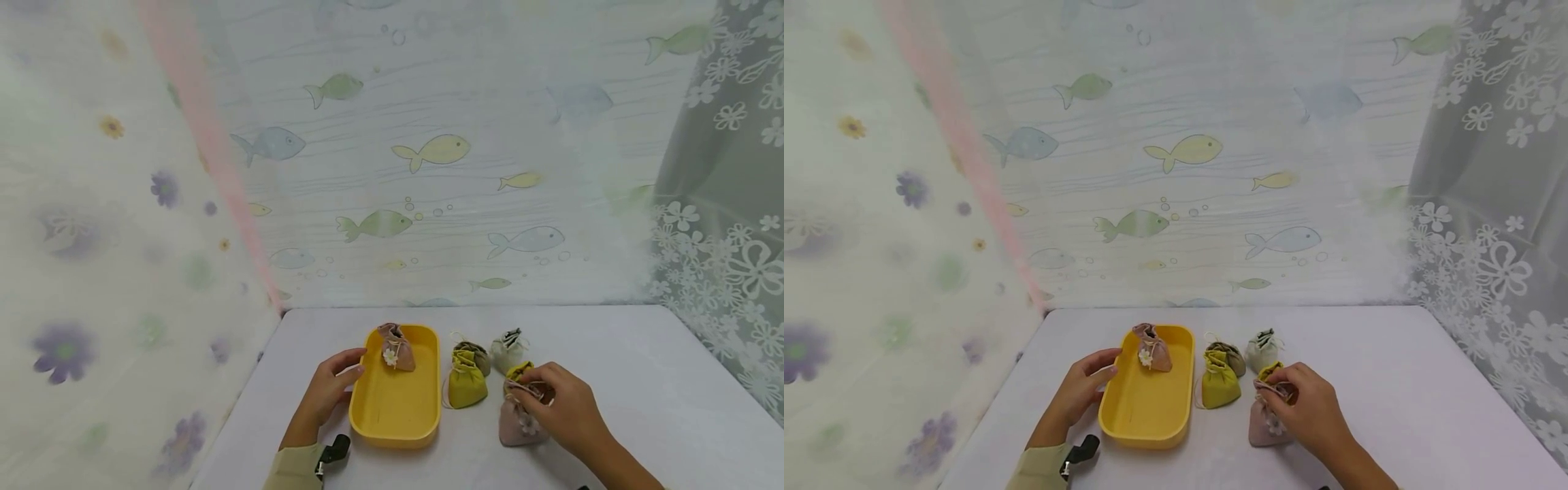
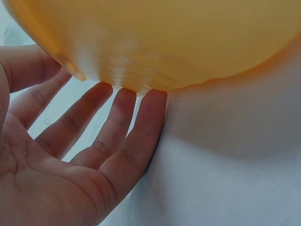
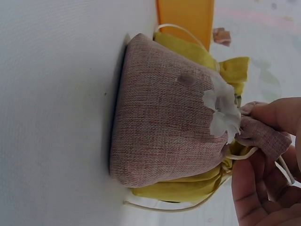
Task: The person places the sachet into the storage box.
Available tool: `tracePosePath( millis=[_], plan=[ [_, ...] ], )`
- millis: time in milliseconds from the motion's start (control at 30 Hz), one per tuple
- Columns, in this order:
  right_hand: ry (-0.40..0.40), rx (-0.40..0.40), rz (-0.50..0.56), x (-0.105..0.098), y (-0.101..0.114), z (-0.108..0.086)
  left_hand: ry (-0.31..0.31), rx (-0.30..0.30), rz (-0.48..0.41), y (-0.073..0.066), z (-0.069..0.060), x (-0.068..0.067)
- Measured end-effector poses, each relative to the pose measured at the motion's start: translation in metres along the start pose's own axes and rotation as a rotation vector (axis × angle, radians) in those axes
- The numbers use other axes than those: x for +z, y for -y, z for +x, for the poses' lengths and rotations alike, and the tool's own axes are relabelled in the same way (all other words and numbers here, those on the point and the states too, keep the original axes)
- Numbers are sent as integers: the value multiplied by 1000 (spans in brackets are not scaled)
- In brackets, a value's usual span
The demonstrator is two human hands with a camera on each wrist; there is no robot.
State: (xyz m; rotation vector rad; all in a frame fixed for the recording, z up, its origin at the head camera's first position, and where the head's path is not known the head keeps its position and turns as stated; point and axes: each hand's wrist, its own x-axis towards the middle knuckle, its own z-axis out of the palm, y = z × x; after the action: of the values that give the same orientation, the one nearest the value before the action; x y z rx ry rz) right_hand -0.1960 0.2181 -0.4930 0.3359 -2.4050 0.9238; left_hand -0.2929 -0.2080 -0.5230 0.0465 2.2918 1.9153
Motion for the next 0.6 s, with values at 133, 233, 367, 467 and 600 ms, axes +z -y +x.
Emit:
tracePosePath(
  millis=[133, 233, 367, 467, 600],
  plan=[
    [-7, 1, 12, -1, 4, 0, -1, 8, -7, 1, 0, 1],
    [-6, 4, 17, -2, 6, 0, -4, 9, -6, 1, 0, 1],
    [-9, -7, 28, -4, 8, 1, -6, 5, 0, 1, 0, 1],
    [-16, -26, 40, -4, 8, 2, -7, 9, 2, 0, 0, 1],
    [-18, -39, 56, -4, 9, 3, -11, 10, 3, 1, 0, 1]
  ],
)
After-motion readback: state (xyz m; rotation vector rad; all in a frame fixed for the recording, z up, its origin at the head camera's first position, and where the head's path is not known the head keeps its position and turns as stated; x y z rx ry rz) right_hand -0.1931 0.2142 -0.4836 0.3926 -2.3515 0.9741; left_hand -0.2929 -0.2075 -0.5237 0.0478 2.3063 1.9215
